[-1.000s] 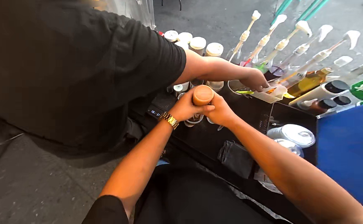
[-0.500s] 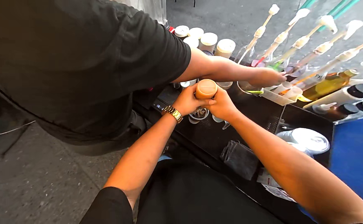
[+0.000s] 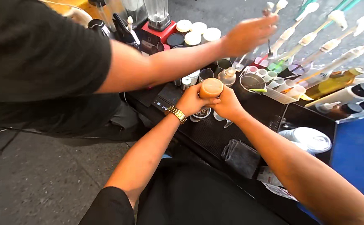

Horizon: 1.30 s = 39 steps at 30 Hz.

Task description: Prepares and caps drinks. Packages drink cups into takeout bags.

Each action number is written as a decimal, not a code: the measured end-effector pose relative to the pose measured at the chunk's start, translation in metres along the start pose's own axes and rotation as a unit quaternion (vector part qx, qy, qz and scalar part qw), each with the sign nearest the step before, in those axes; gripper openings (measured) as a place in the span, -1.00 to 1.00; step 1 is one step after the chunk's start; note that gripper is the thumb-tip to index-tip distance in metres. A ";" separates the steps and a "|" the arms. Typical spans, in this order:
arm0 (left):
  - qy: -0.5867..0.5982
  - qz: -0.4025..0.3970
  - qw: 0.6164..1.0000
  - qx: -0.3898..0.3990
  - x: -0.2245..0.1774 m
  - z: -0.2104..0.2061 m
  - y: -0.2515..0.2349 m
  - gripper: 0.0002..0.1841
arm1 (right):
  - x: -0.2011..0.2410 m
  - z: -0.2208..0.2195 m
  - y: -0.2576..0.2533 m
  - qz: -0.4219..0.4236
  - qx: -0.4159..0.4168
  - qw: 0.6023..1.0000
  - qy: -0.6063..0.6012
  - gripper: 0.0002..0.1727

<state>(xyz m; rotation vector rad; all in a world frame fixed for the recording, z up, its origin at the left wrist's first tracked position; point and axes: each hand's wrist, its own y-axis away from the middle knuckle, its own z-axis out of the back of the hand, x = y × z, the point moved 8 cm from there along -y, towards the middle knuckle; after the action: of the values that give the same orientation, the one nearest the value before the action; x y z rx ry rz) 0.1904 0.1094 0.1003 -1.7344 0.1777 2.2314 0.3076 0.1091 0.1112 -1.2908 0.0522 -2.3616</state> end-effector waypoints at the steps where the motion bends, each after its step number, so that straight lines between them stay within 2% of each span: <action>1: 0.000 0.003 1.000 0.001 0.000 -0.002 0.000 -0.49 | 0.000 0.002 0.001 0.001 -0.002 1.000 -0.002 -0.38; 6: -0.029 -0.025 0.999 -0.001 -0.002 -0.008 -0.007 -0.51 | -0.001 0.011 0.004 0.000 -0.009 1.000 0.005 -0.40; 19: 0.021 -0.003 0.999 0.025 0.004 -0.026 -0.025 -0.49 | -0.016 0.029 0.003 -0.040 -0.016 0.999 0.032 -0.42; 39: 0.030 -0.003 0.999 0.022 0.016 -0.008 -0.055 -0.48 | -0.023 0.026 -0.032 -0.044 -0.020 0.997 0.057 -0.46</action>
<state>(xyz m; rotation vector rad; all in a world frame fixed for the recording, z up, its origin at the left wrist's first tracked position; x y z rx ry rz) 0.2112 0.1618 0.0877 -1.7776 0.2340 2.1568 0.3277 0.1514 0.1154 -1.1987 0.0792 -2.5182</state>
